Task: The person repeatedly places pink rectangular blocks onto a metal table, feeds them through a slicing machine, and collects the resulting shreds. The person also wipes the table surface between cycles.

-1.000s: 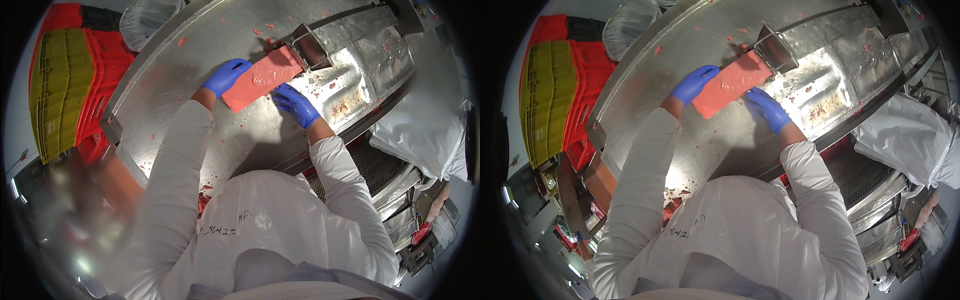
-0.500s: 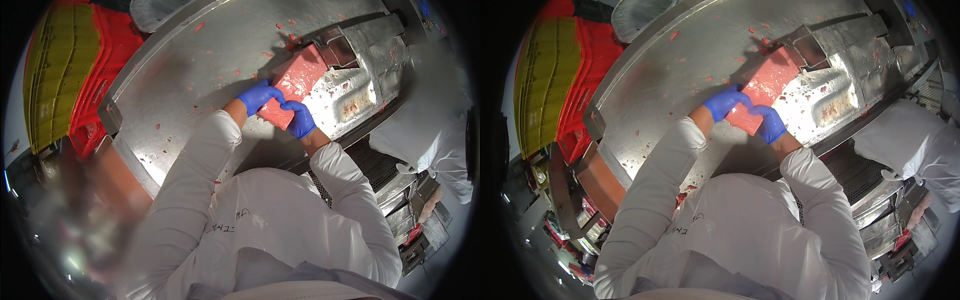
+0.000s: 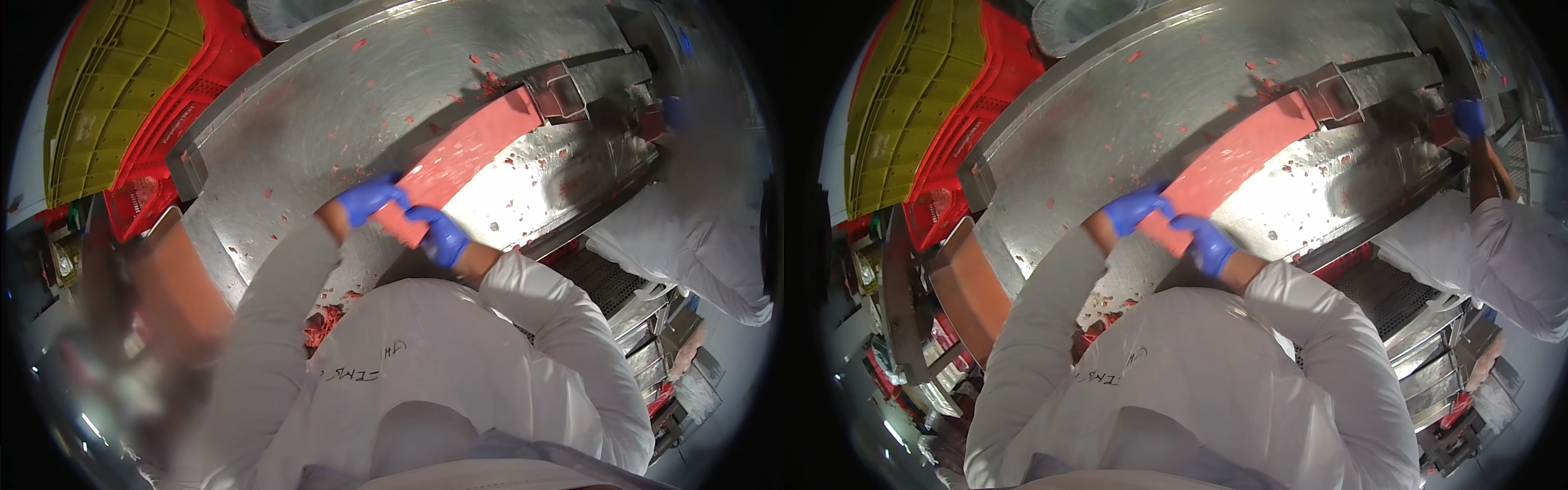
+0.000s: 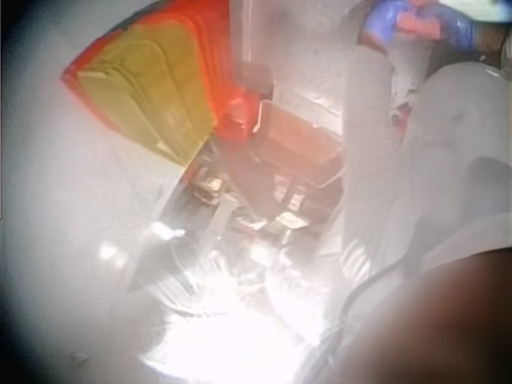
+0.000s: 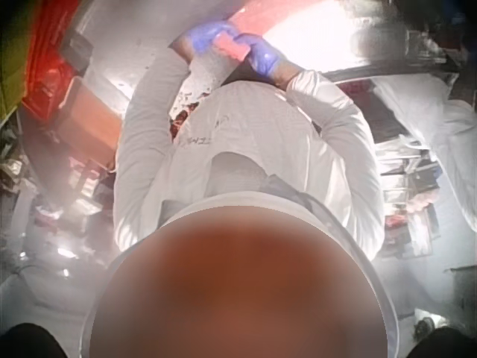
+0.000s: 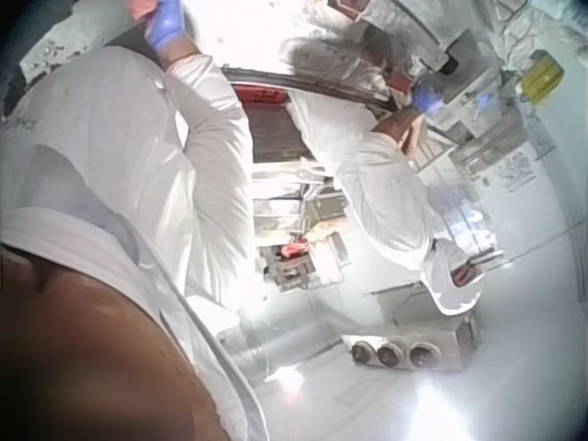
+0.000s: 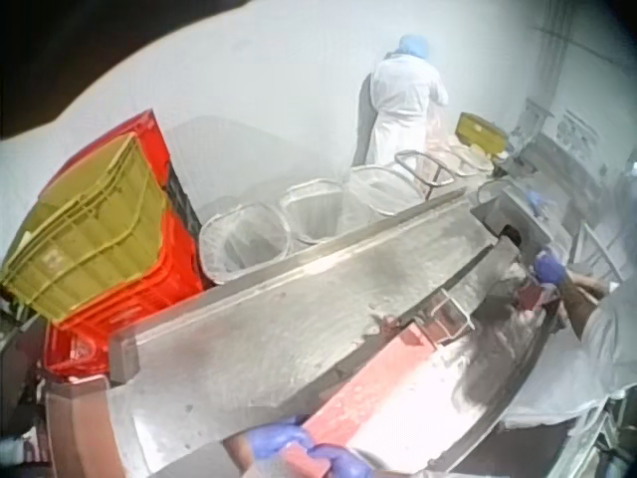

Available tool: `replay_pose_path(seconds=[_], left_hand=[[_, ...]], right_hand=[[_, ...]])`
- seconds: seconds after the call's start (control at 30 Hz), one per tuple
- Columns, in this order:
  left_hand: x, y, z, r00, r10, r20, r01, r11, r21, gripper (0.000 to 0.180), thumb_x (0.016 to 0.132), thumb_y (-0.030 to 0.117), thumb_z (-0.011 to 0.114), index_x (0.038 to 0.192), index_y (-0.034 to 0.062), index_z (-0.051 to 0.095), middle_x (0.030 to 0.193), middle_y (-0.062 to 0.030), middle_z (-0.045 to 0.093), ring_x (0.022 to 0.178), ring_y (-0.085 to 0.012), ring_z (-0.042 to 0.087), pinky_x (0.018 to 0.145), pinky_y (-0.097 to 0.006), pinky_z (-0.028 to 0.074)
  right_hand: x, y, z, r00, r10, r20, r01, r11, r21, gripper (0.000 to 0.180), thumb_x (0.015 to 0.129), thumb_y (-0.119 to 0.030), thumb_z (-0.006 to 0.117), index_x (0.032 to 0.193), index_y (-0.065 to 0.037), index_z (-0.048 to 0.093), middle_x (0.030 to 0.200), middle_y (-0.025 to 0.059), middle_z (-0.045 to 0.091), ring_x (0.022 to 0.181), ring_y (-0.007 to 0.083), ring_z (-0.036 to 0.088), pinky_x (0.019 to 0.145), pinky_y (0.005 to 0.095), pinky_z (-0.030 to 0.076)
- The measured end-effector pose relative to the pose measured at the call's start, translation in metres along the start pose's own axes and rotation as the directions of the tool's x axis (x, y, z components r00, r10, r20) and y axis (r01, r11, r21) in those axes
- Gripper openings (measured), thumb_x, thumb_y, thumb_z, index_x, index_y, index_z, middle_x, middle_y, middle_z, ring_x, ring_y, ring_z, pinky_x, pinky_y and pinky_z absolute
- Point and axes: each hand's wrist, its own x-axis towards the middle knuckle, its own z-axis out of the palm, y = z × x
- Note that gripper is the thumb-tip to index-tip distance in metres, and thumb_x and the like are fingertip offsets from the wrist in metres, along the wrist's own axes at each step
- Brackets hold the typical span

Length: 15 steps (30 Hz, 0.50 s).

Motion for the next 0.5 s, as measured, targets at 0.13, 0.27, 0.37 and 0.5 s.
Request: replay_pose_path(seconds=[0.13,0.27,0.37,0.5], left_hand=[[-0.104,-0.050,-0.041,0.998,-0.057,-0.033,0.055,0.998,-0.042,0.072,0.077,0.013,0.070,0.146,0.0001,0.055,0.128,-0.0116,0.066,0.119,-0.0215,0.061,0.107,-0.035,0.047],[-0.157,-0.073,-0.078,0.968,-0.217,-0.122,0.216,0.976,-0.025,0.071,0.076,0.010,0.070,0.145,0.0037,0.056,0.126,-0.0095,0.066,0.118,-0.0201,0.062,0.105,-0.033,0.048],[-0.175,-0.078,-0.103,0.901,-0.377,-0.215,0.413,0.898,0.152,0.081,0.073,0.005,0.069,0.152,0.0025,0.051,0.139,-0.0112,0.065,0.129,-0.0200,0.059,0.109,-0.034,0.047],[-0.224,-0.136,-0.145,0.900,-0.192,-0.390,0.377,0.790,0.482,0.089,0.071,0.017,0.083,0.152,0.0056,0.049,0.141,-0.0145,0.061,0.132,-0.0269,0.057,0.112,-0.040,0.046]], right_hand=[[-0.009,0.034,0.043,0.922,0.341,0.183,-0.157,0.762,-0.628,0.054,0.090,-0.039,0.077,0.129,-0.002,0.068,0.113,0.0064,0.073,0.101,0.0184,0.068,0.090,0.0354,0.052],[-0.023,0.004,0.084,0.822,0.388,0.416,0.412,0.098,-0.906,0.050,0.091,-0.035,0.078,0.127,-0.002,0.069,0.123,0.0157,0.073,0.119,0.0293,0.067,0.102,0.0410,0.052],[-0.022,-0.043,0.047,0.634,-0.220,0.741,0.767,0.058,-0.639,0.043,0.091,-0.026,0.080,0.127,-0.006,0.070,0.129,0.0158,0.071,0.128,0.0298,0.065,0.107,0.0416,0.051],[0.002,-0.155,-0.035,0.454,-0.697,0.555,0.529,-0.290,-0.798,0.049,0.088,-0.036,0.085,0.126,-0.009,0.070,0.123,0.0147,0.071,0.112,0.0340,0.069,0.100,0.0432,0.055]])
